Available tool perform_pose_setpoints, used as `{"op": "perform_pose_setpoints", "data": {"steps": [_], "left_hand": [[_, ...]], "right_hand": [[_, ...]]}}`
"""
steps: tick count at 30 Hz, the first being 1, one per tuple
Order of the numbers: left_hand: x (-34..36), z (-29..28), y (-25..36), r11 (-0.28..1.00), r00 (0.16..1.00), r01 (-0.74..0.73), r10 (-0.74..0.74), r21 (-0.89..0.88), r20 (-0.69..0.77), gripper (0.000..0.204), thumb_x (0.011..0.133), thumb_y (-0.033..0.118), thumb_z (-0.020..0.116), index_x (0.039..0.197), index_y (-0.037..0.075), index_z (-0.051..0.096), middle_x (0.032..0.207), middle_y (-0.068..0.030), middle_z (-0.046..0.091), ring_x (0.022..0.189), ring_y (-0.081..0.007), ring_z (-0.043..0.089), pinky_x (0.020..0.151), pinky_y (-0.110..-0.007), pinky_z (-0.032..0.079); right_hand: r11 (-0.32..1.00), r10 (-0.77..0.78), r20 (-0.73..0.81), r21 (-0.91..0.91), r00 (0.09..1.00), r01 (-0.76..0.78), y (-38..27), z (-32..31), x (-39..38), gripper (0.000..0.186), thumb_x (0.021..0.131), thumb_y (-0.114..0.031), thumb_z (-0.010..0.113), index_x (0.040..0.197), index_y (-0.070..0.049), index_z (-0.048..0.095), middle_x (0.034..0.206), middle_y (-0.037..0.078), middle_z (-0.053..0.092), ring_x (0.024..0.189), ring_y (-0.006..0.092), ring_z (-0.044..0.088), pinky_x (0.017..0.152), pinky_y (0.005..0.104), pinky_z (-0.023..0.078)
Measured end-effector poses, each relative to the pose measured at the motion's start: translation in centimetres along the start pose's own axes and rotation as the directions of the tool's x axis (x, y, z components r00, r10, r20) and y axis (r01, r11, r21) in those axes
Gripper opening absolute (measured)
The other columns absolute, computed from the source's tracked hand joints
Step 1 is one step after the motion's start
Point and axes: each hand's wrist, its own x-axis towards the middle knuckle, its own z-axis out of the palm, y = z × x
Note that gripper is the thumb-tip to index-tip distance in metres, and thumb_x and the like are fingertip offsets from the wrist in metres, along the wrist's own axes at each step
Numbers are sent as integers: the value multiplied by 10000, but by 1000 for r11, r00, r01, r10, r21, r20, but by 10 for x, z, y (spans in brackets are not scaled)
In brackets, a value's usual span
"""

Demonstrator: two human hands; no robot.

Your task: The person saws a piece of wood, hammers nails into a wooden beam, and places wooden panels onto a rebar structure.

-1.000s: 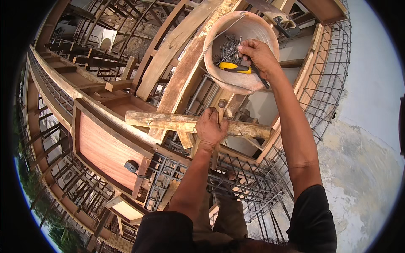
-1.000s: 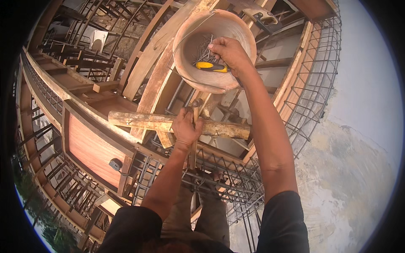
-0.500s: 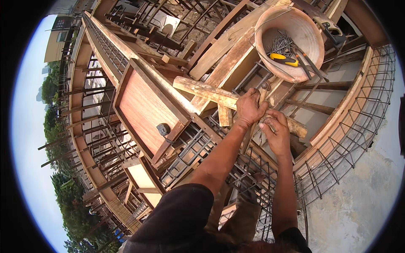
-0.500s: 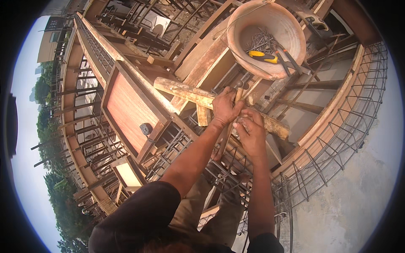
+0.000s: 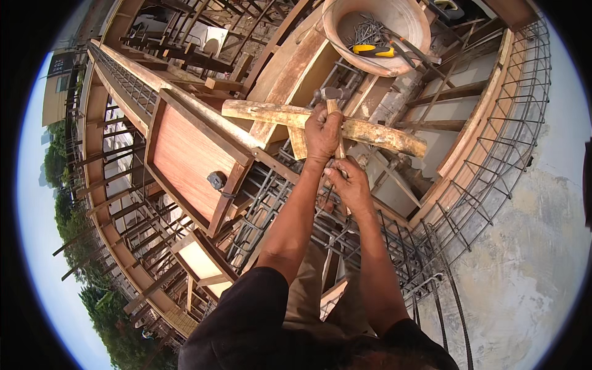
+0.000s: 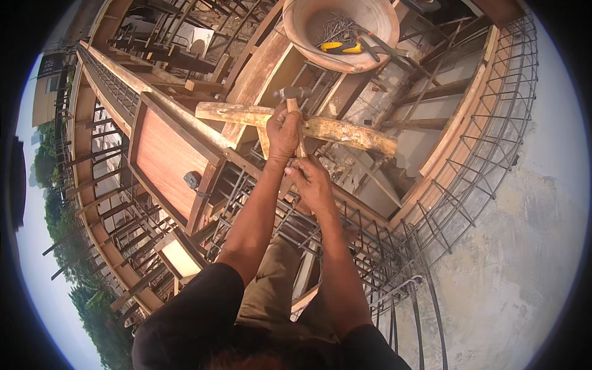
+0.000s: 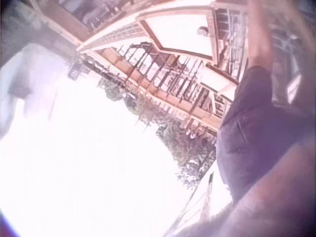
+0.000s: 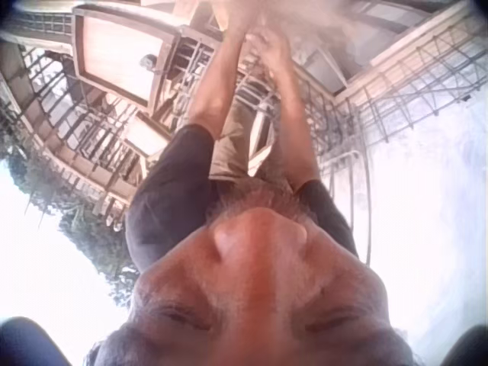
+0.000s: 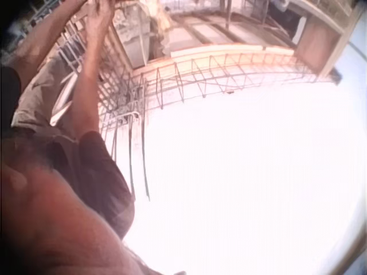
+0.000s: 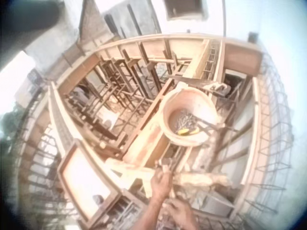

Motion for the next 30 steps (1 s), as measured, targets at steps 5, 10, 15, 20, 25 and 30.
{"op": "perform_pose_setpoints", "data": {"steps": [5,10,15,20,25,30], "left_hand": [[-111,-18,42,990,971,-48,15,134,238,413,986,340,632,1083,-58,678,1027,-133,655,928,-187,598,839,-318,478],[-201,-28,35,990,830,-133,89,40,550,374,975,293,664,1188,-13,689,1201,-173,689,1145,-248,645,976,-338,494],[-230,-8,-2,973,950,25,-94,228,297,218,936,-8,660,1147,-10,709,1161,-147,716,1027,-239,693,891,-341,545],[-127,-17,18,796,977,-169,211,582,-6,247,1073,144,463,1142,1,652,1031,-100,646,946,-184,612,860,-290,477],[21,-89,3,611,881,-294,471,735,-39,280,1047,219,496,1190,18,629,1067,-166,657,978,-324,626,881,-378,489],[73,-99,-23,134,815,-506,396,852,422,138,981,181,568,1088,112,621,931,-160,702,883,-383,659,865,-475,487]], "right_hand": [[997,-37,41,71,998,34,-17,-35,-86,191,892,-86,733,1053,14,709,962,144,598,826,275,622,695,374,502],[992,-39,-207,-122,977,14,-15,-43,-137,215,861,2,706,1076,9,701,974,151,591,865,310,625,708,390,503],[984,11,-281,-167,960,-60,12,-51,-150,261,852,20,692,1112,6,695,999,168,606,907,350,630,764,401,512],[943,312,-354,232,882,-240,16,-90,-124,465,914,-94,735,1341,-9,573,1086,117,647,927,206,647,730,319,515],[854,518,-366,268,773,-445,52,-134,-34,633,946,-263,739,1475,-69,452,1294,115,584,1070,179,622,735,286,546],[826,425,-321,521,846,-218,58,-135,49,570,933,-244,749,1423,-70,515,1269,109,609,1044,237,655,850,370,569]]}}
